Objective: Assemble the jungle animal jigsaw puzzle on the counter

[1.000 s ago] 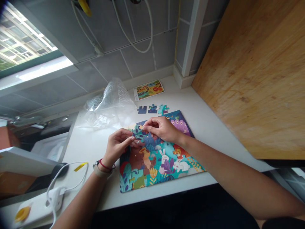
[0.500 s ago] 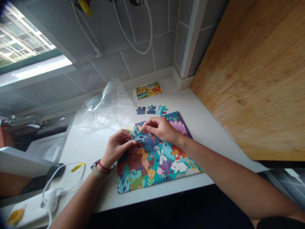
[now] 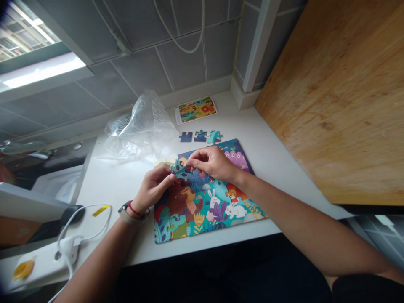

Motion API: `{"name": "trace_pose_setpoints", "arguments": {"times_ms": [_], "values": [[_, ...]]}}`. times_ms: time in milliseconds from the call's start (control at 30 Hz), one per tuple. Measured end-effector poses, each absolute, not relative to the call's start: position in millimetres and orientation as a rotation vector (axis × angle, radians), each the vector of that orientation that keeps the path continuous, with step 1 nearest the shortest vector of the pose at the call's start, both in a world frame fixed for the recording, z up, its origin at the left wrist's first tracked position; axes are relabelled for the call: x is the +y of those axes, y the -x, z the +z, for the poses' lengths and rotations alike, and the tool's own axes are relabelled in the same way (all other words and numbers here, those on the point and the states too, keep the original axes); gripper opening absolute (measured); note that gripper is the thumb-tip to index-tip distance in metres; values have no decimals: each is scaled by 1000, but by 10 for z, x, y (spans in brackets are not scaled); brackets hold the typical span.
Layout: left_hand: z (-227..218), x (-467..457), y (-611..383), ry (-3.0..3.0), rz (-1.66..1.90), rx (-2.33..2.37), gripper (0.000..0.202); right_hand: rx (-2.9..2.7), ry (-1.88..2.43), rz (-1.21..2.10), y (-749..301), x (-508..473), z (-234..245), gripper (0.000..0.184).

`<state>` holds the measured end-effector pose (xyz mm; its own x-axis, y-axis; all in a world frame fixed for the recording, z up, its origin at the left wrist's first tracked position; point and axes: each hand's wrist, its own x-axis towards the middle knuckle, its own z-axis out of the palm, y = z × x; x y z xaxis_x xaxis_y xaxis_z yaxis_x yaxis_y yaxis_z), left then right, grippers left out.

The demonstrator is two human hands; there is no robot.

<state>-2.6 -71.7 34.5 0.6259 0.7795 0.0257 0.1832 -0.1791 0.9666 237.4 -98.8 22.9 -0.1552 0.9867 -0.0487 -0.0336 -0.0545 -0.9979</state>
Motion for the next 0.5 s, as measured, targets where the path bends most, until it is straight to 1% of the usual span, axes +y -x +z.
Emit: {"name": "trace_pose_setpoints", "arguments": {"times_ms": [133, 300, 500], "values": [[356, -709, -1, -1649, 659, 857, 33, -1308, 1148, 1344, -2368, -1002, 236, 30], [352, -659, -14, -1409, 685, 935, 37, -1416, 1200, 1110, -2358, -1048, 238, 32], [374, -657, -18, -1359, 645, 952, 39, -1799, 1144, 625, -2380, -1085, 229, 52]]}}
